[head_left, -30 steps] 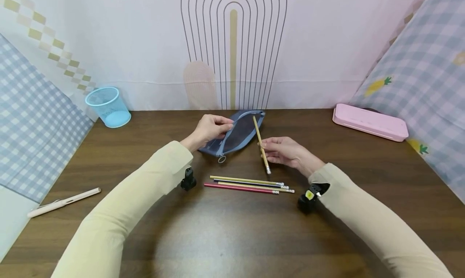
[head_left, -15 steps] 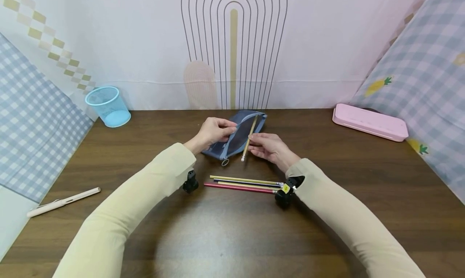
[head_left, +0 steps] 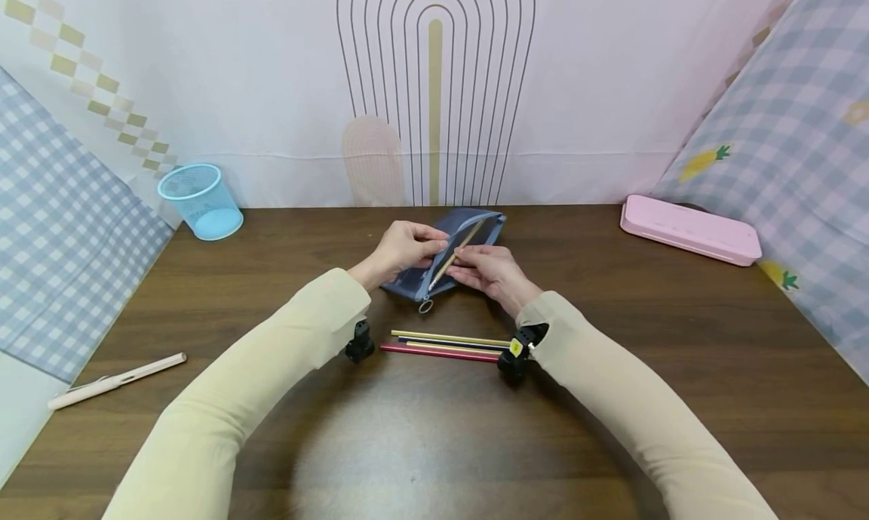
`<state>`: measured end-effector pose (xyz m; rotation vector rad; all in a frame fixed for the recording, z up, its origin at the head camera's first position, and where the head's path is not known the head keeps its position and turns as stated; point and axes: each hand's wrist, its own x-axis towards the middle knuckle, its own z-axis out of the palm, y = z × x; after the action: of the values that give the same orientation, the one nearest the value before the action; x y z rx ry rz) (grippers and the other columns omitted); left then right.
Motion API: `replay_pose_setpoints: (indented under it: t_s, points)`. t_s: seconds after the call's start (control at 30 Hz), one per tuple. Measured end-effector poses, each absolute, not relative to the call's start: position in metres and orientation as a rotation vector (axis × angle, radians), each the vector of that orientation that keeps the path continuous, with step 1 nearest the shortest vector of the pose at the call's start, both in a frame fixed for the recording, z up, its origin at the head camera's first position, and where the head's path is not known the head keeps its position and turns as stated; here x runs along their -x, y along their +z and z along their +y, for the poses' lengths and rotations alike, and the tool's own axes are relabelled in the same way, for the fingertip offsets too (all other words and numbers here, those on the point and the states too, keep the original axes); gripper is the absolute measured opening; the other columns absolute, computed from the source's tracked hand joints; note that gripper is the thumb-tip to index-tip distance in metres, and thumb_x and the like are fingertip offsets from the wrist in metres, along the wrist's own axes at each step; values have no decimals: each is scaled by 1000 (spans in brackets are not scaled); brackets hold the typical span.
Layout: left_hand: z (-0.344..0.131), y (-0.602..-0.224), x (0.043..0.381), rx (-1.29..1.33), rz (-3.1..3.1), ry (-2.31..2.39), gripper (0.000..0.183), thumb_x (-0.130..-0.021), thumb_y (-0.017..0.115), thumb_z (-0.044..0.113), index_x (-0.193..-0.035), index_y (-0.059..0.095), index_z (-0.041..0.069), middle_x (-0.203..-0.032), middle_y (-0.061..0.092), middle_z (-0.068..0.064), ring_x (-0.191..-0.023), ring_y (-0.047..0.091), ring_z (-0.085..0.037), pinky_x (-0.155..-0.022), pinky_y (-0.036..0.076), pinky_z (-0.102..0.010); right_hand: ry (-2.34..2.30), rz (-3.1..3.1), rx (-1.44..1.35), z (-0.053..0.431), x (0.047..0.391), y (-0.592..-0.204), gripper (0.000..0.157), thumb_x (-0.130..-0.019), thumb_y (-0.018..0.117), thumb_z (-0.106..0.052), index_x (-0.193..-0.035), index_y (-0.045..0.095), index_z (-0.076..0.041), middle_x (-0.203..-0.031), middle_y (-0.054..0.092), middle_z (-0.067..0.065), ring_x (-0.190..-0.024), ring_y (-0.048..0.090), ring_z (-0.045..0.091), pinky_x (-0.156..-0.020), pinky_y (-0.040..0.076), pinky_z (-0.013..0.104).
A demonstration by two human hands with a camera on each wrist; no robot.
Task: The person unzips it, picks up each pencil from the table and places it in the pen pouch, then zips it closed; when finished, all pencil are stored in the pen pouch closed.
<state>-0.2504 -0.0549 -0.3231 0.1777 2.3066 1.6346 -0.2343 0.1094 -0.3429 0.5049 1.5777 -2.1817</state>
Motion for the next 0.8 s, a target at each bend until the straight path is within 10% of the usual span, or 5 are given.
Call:
replay_pose_setpoints:
  t_s: [0.43,0.8]
  points:
    - [-53,-320,250,-186,2326,1635,25,-89,65,12,-111,68,1,-106,66,-14,-79,63,-9,-78,57,-33,-2087,1481,-392,108,227,-342,34,-99,44,-4,-131,45,7,-73,70,9,-66,69,14,-64,57,21]
    - [-56,-321,252,-189,2358,1645,24,-89,66,13,-110,69,2,-106,66,-13,-75,60,-8,-78,57,-33,-1819,1772,-76,138,196,-336,18,-94,53,-2,-110,54,5,-79,64,1,-70,63,9,-67,56,20]
